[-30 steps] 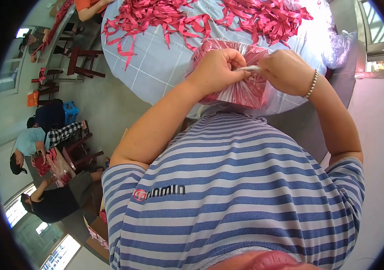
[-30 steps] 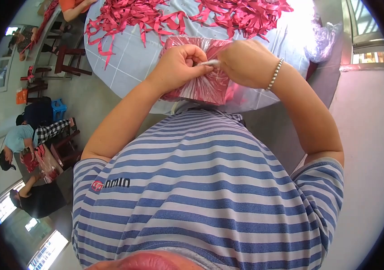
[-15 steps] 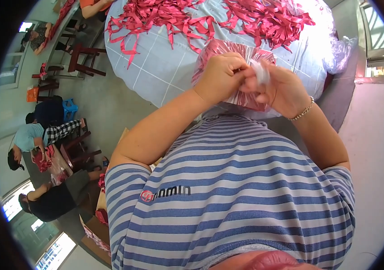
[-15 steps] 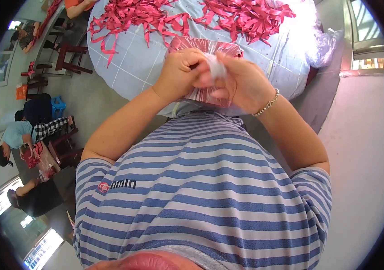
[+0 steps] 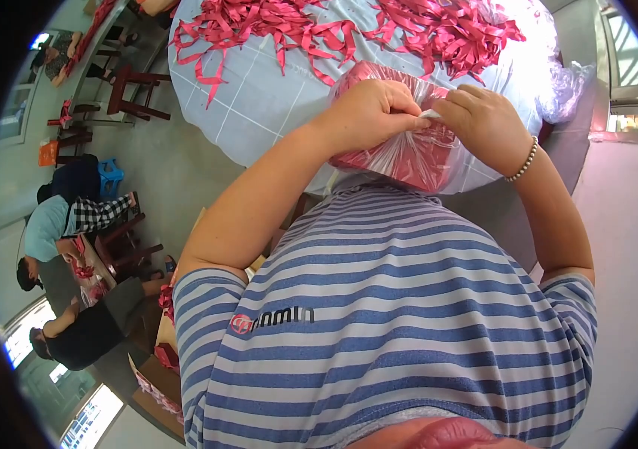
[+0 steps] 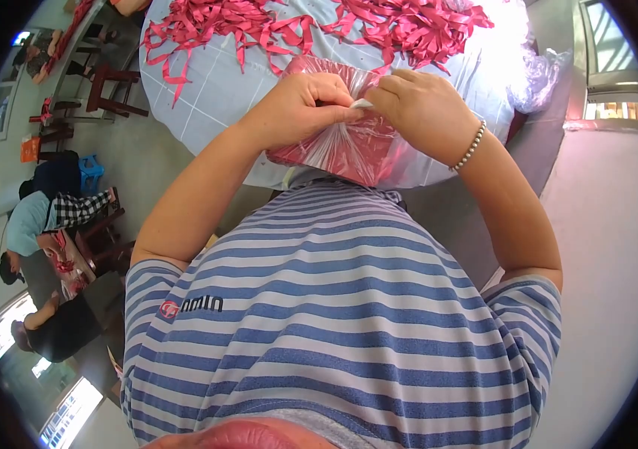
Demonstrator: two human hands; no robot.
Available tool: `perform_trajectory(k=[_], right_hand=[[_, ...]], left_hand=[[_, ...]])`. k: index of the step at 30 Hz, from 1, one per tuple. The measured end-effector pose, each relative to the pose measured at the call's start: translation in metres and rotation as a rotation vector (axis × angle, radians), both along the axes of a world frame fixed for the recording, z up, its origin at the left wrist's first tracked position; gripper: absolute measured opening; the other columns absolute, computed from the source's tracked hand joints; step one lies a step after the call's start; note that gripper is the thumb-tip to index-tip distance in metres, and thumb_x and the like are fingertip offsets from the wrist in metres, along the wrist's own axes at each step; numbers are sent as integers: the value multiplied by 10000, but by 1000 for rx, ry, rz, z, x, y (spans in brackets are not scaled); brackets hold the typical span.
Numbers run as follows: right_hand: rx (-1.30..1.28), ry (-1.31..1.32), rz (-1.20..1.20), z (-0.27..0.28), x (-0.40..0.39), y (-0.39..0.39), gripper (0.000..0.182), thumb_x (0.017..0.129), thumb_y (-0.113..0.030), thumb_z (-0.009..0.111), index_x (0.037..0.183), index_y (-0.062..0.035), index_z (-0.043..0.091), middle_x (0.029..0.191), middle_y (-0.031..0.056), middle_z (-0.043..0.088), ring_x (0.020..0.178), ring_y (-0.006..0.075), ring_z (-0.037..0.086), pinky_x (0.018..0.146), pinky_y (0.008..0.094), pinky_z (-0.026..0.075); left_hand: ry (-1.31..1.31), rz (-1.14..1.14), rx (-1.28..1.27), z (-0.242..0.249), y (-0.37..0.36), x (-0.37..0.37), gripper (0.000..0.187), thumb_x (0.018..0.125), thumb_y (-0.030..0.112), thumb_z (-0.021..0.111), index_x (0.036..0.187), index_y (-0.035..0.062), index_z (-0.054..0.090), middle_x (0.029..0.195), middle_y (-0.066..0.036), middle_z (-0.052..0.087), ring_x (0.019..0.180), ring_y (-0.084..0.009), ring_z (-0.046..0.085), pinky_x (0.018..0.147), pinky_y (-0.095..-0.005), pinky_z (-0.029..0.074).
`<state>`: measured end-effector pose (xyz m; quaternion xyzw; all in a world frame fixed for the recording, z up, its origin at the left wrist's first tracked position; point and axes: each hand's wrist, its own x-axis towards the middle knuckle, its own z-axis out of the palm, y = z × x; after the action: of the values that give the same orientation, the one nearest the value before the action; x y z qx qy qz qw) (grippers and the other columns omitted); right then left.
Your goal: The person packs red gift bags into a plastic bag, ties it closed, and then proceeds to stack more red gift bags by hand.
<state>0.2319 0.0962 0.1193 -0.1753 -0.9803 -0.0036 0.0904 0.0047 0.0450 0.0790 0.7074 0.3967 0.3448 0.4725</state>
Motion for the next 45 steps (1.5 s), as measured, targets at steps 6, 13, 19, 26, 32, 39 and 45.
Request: perform_trajectory(k=[6,13,19,26,32,39,45], right_hand=[[-486,52,-185,5,-5,-2,226,950,-218,554,846,-29,620,735,180,620,694,364,604,652,451,483],[-798,144,-111,7,-24,20,200,952,-164,531,906,8,621,730,168,630,688,322,633,636,411,490],[-1271,-23,-480,18,-35,17,183,955,-109,497,880,2,621,672,123,605,581,255,614,558,342,491],[-226,-30,-143,-10,-21,-2,104,873,-166,585,880,-62,589,825,99,638,775,275,664,669,374,537],[28,-177,-152,-1,-19,-24,141,831,-143,595,942,-67,554,804,59,610,747,216,664,610,352,543],[10,-6,9,10,-19,-32,87,789,-122,620,849,-72,580,745,28,584,656,188,629,558,324,528],[-235,231,-14,-2,-29,-30,67,778,-86,659,794,-65,597,743,41,611,591,226,618,512,338,510]], left_hand=[[321,179,502,37,-17,4,144,780,63,716,921,46,694,896,-39,636,791,-182,605,662,-302,493],[642,-11,1029,33,0,-10,110,777,113,653,883,100,678,1006,5,616,883,-178,601,695,-306,530],[586,-209,1065,31,5,-18,126,745,108,652,863,67,672,1006,6,627,832,-172,617,657,-312,535],[466,-141,764,16,6,-17,116,810,67,627,920,48,659,944,-43,663,857,-246,654,696,-352,535],[431,-170,404,30,13,-11,106,817,71,642,901,8,654,918,-125,662,845,-312,646,748,-391,518],[464,-174,204,38,19,-8,86,776,56,667,824,-14,658,786,-155,660,780,-309,651,718,-383,512],[524,-143,138,37,21,-6,91,745,63,674,813,3,672,735,-147,662,709,-291,656,661,-382,509]])
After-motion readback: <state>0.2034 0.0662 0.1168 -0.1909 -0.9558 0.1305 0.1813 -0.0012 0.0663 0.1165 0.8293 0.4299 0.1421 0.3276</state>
